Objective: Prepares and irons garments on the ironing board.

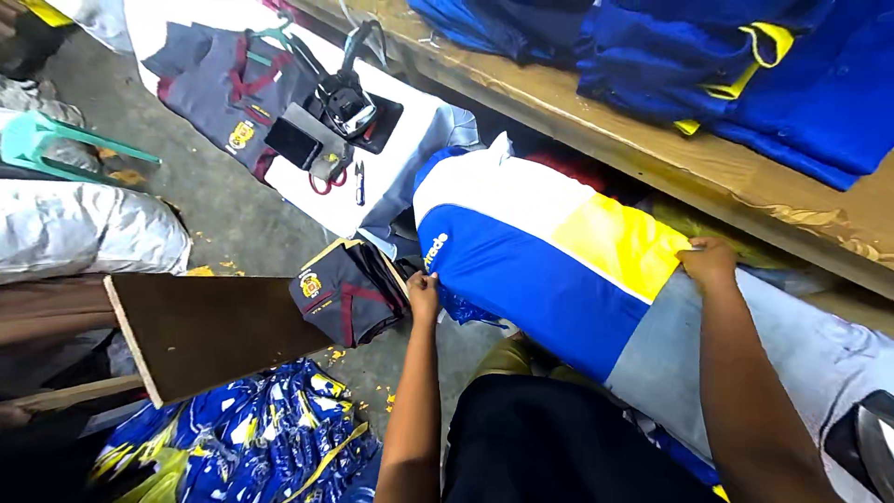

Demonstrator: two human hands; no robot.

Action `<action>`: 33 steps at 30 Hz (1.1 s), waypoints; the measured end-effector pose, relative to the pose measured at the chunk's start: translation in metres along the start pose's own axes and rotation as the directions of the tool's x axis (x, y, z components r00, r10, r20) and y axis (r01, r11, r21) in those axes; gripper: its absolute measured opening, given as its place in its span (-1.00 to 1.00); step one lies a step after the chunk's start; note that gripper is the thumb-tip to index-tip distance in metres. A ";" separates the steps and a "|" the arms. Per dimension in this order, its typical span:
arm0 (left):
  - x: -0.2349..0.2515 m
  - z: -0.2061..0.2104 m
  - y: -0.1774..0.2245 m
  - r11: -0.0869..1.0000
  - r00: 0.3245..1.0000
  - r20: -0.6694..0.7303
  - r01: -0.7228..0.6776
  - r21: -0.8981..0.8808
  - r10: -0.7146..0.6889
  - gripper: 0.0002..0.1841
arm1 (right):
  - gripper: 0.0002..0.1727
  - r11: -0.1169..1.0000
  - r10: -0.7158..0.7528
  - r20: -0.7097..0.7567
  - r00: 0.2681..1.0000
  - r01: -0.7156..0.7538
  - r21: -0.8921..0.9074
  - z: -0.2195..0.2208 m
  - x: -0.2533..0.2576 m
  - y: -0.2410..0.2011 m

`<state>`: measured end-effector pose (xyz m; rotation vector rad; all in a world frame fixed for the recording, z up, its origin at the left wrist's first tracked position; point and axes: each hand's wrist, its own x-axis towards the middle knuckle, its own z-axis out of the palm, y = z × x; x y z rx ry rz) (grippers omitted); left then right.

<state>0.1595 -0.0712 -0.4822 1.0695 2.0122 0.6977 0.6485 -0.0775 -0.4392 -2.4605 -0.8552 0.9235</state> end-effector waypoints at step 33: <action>-0.223 0.164 -0.024 0.441 0.647 0.378 -0.744 0.502 0.662 -0.73 | -0.68 0.718 -0.640 0.047 0.767 0.619 -0.319 0.053 -0.018 0.050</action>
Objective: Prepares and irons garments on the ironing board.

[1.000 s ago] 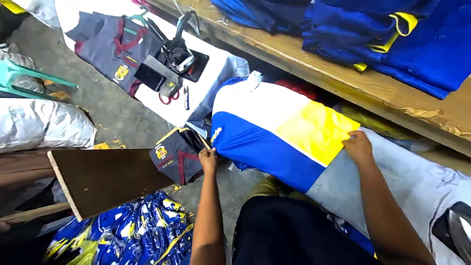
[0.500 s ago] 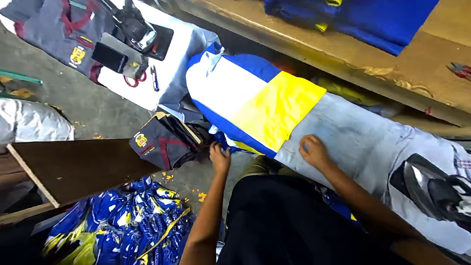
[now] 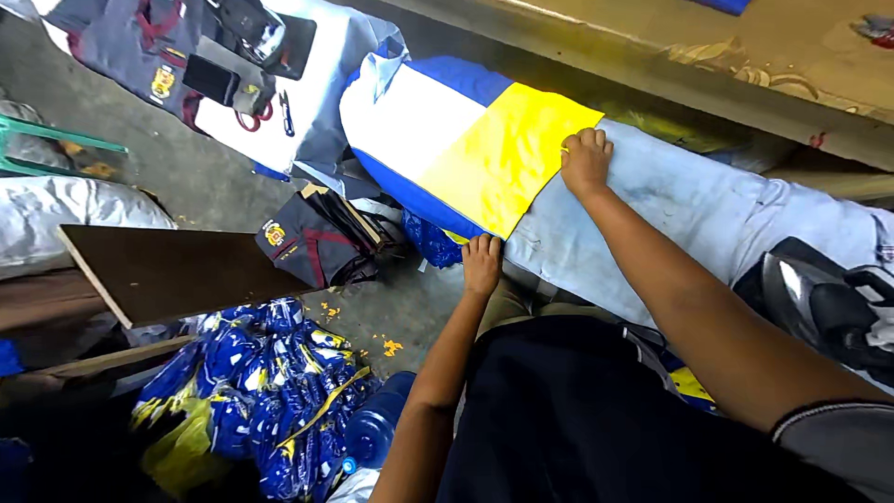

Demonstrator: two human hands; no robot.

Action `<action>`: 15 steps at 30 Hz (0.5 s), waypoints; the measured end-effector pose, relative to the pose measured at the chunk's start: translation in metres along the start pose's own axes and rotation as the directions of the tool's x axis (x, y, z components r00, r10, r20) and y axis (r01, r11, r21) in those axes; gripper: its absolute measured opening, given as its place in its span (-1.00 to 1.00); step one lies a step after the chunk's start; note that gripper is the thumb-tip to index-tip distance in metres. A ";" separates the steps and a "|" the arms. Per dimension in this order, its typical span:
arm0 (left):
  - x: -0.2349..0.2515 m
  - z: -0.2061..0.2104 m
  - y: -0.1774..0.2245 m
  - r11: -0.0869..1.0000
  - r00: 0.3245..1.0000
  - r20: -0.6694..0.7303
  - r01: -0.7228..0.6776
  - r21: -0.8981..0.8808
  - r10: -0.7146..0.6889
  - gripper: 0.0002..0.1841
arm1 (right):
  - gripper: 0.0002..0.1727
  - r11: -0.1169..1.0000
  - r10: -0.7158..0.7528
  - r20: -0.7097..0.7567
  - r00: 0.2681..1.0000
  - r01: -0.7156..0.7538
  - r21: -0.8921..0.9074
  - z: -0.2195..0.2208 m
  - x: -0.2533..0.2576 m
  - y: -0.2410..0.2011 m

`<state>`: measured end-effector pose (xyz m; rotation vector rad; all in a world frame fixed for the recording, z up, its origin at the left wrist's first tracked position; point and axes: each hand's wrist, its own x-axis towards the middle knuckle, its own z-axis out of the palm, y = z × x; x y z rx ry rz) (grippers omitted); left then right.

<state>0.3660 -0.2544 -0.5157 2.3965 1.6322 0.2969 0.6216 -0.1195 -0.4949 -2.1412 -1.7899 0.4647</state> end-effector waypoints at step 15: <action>-0.045 0.001 0.060 0.990 0.969 0.246 0.052 -0.133 -0.018 -0.68 | -0.68 0.998 0.052 -0.059 0.997 -0.053 -0.014 -0.014 -0.058 0.054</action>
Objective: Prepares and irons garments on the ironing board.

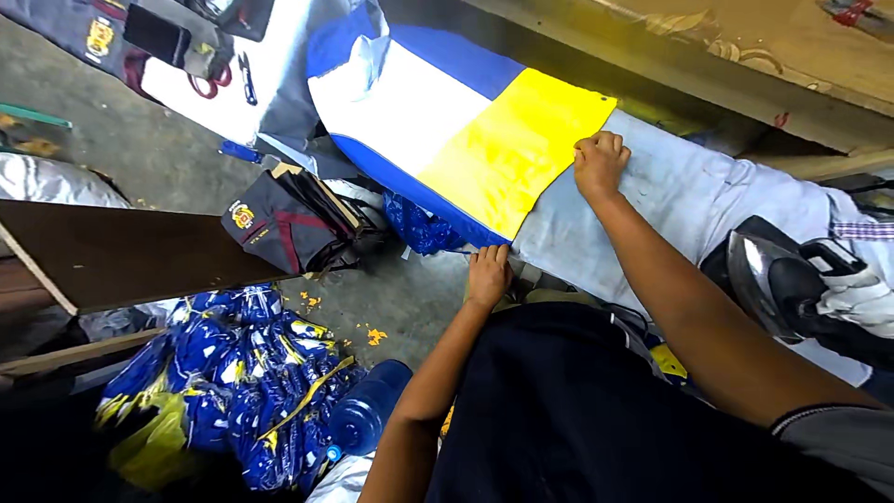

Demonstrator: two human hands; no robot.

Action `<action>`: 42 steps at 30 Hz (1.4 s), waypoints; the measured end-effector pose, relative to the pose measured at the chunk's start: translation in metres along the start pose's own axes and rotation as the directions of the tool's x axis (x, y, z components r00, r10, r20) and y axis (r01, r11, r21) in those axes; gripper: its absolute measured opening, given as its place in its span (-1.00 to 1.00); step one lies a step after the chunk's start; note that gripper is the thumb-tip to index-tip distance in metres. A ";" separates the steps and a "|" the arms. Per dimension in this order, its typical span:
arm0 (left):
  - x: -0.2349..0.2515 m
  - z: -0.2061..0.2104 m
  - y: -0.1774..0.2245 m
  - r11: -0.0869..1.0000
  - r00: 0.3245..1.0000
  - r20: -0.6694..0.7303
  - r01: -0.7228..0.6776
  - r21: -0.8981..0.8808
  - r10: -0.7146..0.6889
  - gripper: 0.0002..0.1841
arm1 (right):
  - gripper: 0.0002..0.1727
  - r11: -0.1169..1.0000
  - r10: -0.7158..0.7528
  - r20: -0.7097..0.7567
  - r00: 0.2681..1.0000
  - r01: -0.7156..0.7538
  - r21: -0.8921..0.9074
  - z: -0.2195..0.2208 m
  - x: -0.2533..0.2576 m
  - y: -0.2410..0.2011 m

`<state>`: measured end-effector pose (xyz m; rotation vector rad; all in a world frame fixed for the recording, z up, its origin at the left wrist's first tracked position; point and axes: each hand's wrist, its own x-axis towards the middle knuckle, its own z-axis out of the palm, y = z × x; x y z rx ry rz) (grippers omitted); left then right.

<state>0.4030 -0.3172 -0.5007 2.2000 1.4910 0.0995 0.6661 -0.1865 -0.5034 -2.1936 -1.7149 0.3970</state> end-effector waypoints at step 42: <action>0.055 -0.027 -0.001 0.958 0.903 -0.419 -0.199 -0.206 0.097 -0.83 | -0.90 0.025 0.136 0.735 0.664 -0.744 0.667 0.013 -0.088 -0.089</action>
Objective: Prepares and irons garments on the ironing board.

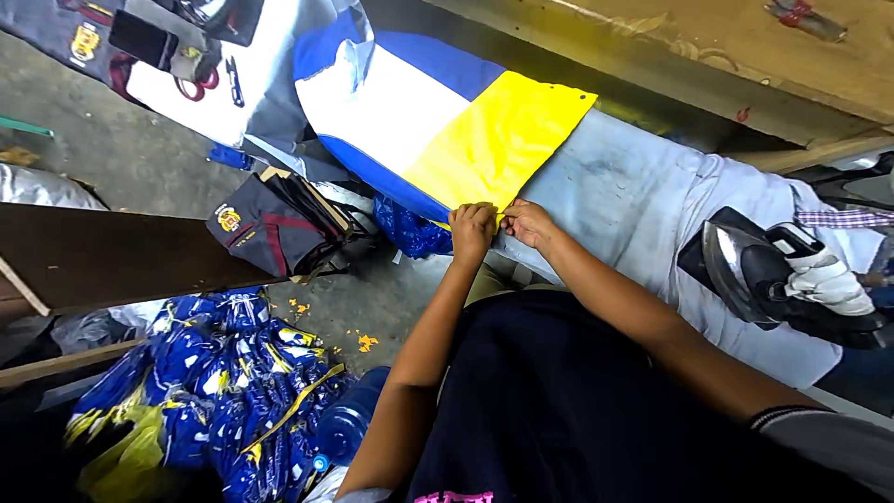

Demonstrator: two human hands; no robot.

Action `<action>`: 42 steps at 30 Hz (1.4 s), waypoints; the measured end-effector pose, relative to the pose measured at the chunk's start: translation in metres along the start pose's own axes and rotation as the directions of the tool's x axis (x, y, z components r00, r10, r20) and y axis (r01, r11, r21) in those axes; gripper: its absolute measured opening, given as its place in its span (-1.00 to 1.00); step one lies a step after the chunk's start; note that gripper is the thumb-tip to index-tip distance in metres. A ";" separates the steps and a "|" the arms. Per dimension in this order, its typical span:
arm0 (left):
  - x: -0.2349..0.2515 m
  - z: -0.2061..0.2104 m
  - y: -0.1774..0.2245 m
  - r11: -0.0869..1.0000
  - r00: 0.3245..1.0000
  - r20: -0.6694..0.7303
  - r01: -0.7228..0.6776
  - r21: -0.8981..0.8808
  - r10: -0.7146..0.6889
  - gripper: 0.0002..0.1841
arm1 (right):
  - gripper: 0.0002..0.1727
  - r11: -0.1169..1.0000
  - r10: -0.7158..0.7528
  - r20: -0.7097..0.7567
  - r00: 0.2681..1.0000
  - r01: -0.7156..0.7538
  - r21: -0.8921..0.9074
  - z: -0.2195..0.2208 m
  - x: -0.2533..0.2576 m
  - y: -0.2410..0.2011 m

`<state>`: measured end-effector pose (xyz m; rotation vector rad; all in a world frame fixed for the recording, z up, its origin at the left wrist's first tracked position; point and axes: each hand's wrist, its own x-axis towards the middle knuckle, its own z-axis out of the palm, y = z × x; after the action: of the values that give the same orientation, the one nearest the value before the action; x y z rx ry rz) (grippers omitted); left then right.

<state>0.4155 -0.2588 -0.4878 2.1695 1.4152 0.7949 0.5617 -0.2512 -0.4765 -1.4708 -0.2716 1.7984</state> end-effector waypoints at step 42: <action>0.031 -0.031 0.006 0.733 0.819 0.292 0.572 -0.369 -0.493 -0.77 | -0.89 0.999 -0.036 0.140 0.990 0.040 -0.024 0.003 0.011 -0.011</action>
<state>0.4089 -0.2314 -0.4538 1.3400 1.4832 0.6056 0.5630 -0.2357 -0.4769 -1.3514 -0.3931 1.8760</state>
